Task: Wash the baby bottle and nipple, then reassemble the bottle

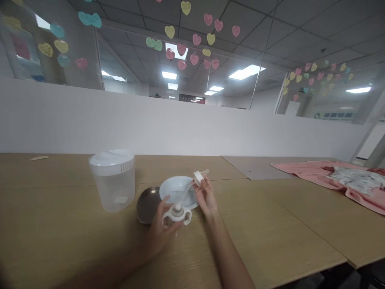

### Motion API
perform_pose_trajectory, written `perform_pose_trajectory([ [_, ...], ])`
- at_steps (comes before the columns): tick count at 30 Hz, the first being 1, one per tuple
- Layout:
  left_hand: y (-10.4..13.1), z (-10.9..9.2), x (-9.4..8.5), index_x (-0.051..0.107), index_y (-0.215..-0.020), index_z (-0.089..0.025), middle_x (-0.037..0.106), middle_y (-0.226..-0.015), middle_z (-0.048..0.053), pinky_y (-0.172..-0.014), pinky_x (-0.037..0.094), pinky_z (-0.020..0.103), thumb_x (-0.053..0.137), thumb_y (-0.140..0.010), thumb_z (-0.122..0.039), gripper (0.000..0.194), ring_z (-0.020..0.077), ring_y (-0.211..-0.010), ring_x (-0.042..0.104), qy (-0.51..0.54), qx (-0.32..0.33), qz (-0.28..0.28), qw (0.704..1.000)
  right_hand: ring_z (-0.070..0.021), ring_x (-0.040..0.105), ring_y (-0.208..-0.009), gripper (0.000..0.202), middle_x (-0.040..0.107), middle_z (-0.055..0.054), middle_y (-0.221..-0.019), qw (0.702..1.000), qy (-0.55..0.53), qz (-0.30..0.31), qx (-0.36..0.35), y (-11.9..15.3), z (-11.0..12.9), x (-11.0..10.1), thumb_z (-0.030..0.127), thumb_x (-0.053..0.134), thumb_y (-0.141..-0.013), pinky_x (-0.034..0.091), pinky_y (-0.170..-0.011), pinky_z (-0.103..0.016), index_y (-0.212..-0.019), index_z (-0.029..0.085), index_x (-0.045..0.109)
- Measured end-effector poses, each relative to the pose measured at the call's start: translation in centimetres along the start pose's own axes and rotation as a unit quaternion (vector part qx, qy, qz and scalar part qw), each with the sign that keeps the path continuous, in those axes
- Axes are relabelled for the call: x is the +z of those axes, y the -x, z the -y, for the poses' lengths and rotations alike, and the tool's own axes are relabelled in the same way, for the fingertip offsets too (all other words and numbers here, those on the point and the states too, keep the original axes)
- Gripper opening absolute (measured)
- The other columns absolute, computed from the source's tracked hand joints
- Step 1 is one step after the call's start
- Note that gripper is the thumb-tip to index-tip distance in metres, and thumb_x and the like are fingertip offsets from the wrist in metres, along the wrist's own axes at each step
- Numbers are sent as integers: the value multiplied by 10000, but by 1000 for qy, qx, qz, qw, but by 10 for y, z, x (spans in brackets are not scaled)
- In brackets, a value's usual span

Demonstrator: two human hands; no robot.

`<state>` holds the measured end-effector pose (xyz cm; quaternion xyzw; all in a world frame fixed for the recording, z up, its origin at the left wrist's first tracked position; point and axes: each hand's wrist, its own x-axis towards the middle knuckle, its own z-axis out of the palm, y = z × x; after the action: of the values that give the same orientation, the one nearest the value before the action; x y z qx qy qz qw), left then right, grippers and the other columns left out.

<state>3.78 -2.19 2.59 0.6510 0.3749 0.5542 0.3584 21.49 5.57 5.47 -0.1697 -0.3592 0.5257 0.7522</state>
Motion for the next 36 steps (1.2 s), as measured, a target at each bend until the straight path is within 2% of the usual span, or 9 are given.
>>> perform_pose_trajectory([
  [3,0,0,0,375,-1298,-227,610,-1026,54,-860,461,380,715,-667,-271,718,231,-962,594,3,0,-3,1000,-132,639,-866,259,675,4,-950,999,8,-30,-22,-4,0,-6,316,739,-697,509,-912,-314,-905,238,604],
  [7,-1,0,0,414,-1269,-228,619,-1020,52,-857,469,373,719,-657,-268,685,227,-964,598,1,1,-6,1000,-127,649,-801,248,687,11,-877,996,42,-56,-49,-8,-2,-12,325,738,-698,542,-847,-307,-875,229,593],
  [13,0,-2,0,429,-1248,-227,614,-1042,55,-821,479,347,710,-661,-262,651,224,-968,597,-14,-5,-7,1000,-147,672,-776,340,702,7,-841,991,31,-114,-56,-12,-6,-19,289,780,-642,582,-744,-302,-907,218,579],
  [20,-1,-3,-1,450,-1228,-220,625,-1037,55,-859,464,372,716,-658,-263,631,232,-971,601,-13,-2,-5,1000,-139,682,-757,458,709,15,-800,983,26,-175,-59,-15,-13,-25,253,826,-558,573,-698,-250,-920,210,550],
  [27,-1,1,-2,459,-1215,-219,629,-1054,63,-877,461,386,710,-662,-263,609,236,-978,603,-10,1,-3,1000,-124,662,-778,482,663,-8,-989,961,157,-201,-109,-17,-21,-27,301,813,-559,541,-676,-236,-952,205,551],
  [30,-1,2,-1,476,-1203,-228,636,-1050,59,-870,470,385,719,-654,-261,602,237,-977,607,-11,1,-7,1000,-130,653,-751,490,661,-12,-963,955,225,-163,-100,-13,-22,-22,347,796,-574,522,-650,-241,-961,209,530],
  [33,-3,3,-1,531,-1131,-217,641,-1060,65,-877,470,397,721,-637,-243,530,253,-1000,601,-20,13,-13,1000,-162,639,-679,464,671,-9,-783,940,332,-52,-53,-4,-23,-16,383,763,-604,506,-614,-277,-957,200,526],
  [34,-3,3,-1,546,-1102,-211,642,-1062,67,-881,468,401,723,-632,-241,503,257,-1006,598,-26,18,-11,999,-171,634,-685,437,671,-17,-778,922,385,-8,-51,-1,-23,-14,380,752,-613,504,-632,-294,-948,197,539],
  [36,-4,1,-3,563,-1061,-205,647,-1056,68,-879,468,398,731,-627,-245,467,256,-1001,600,-38,20,-1,999,-190,624,-750,364,670,-43,-864,864,495,62,-77,4,-23,-11,356,727,-636,498,-713,-337,-924,197,574],
])
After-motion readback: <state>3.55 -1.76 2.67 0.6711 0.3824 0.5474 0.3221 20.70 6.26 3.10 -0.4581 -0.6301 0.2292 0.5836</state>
